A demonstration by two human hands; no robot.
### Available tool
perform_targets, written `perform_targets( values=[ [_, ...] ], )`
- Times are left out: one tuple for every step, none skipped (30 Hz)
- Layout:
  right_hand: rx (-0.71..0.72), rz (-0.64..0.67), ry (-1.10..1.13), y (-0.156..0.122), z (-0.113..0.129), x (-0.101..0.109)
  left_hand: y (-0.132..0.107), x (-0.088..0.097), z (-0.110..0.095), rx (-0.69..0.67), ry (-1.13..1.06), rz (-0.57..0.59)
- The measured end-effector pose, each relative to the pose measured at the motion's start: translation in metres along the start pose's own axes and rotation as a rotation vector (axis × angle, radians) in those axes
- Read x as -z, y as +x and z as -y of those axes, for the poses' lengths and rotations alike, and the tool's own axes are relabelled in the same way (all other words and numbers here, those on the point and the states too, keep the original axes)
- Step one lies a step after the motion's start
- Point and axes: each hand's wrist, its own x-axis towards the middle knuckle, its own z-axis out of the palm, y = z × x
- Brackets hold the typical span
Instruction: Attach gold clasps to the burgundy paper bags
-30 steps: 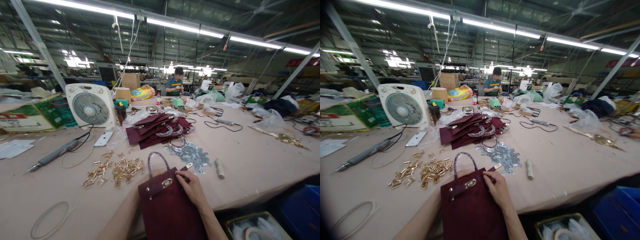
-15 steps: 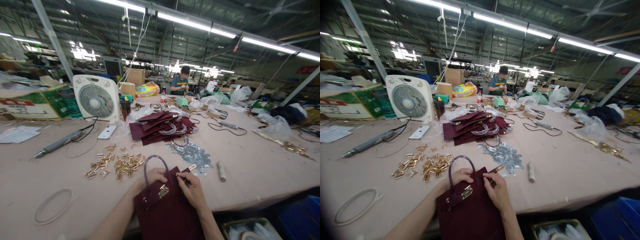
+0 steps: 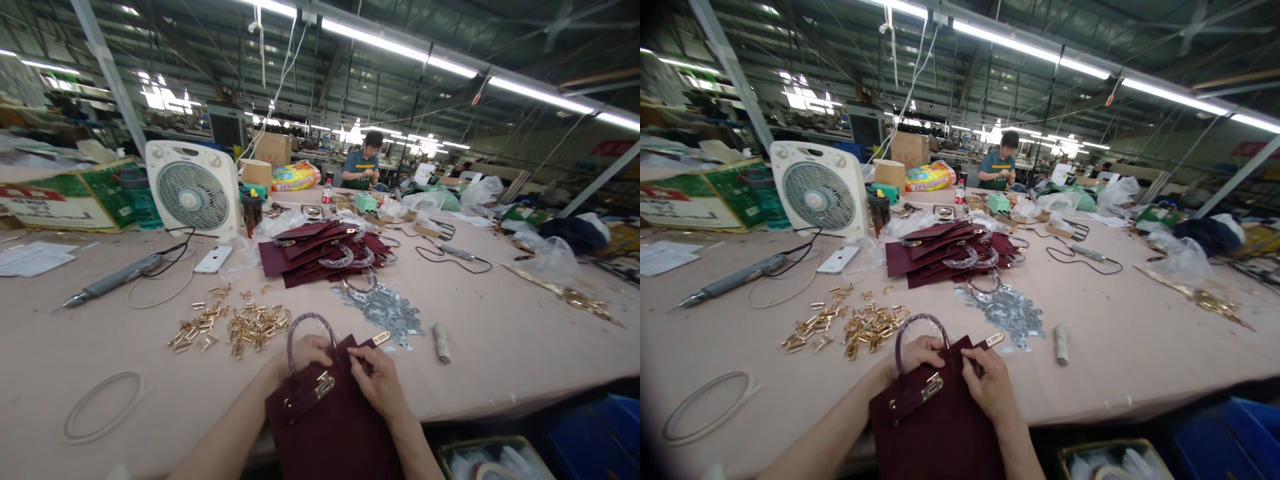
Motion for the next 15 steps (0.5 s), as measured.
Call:
perform_targets(
  values=[
    [0.000, 0.006, -0.009, -0.001, 0.000, -0.001, 0.000, 0.001, 0.001, 0.000, 0.001, 0.001],
    [-0.002, 0.012, -0.013, -0.001, 0.001, -0.002, 0.000, 0.001, 0.001, -0.001, 0.001, 0.001],
    [-0.004, 0.017, -0.015, -0.002, 0.002, -0.003, 0.000, 0.001, 0.002, -0.003, -0.001, 0.001],
    [-0.007, 0.027, -0.008, -0.002, 0.003, -0.003, 0.000, 0.001, 0.002, -0.005, -0.003, 0.000],
    [-0.013, 0.040, 0.008, -0.002, 0.004, -0.003, 0.000, 0.000, 0.003, -0.008, -0.005, -0.001],
    [-0.023, 0.055, 0.036, -0.002, 0.005, -0.003, 0.000, 0.000, 0.003, -0.011, -0.009, -0.003],
    [-0.039, 0.070, 0.073, -0.001, 0.006, -0.002, -0.001, 0.000, 0.003, -0.014, -0.013, -0.004],
    [-0.063, 0.083, 0.114, -0.001, 0.007, 0.000, -0.001, -0.001, 0.003, -0.016, -0.017, -0.006],
    [-0.092, 0.086, 0.154, 0.000, 0.008, 0.002, -0.002, -0.001, 0.002, -0.018, -0.022, -0.009],
    [-0.122, 0.072, 0.187, 0.000, 0.008, 0.004, -0.002, -0.002, 0.002, -0.021, -0.028, -0.009],
    [-0.152, 0.045, 0.211, 0.000, 0.008, 0.006, -0.003, -0.003, 0.001, -0.026, -0.034, -0.006],
    [-0.182, 0.011, 0.231, 0.000, 0.007, 0.008, -0.003, -0.004, 0.000, -0.032, -0.041, 0.002],
    [-0.213, -0.025, 0.257, 0.000, 0.006, 0.009, -0.004, -0.005, -0.001, -0.039, -0.050, 0.013],
    [-0.244, -0.050, 0.292, 0.000, 0.004, 0.010, -0.004, -0.006, -0.003, -0.046, -0.063, 0.025],
    [-0.273, -0.055, 0.339, 0.000, 0.003, 0.010, -0.005, -0.007, -0.004, -0.051, -0.076, 0.034]
  ],
)
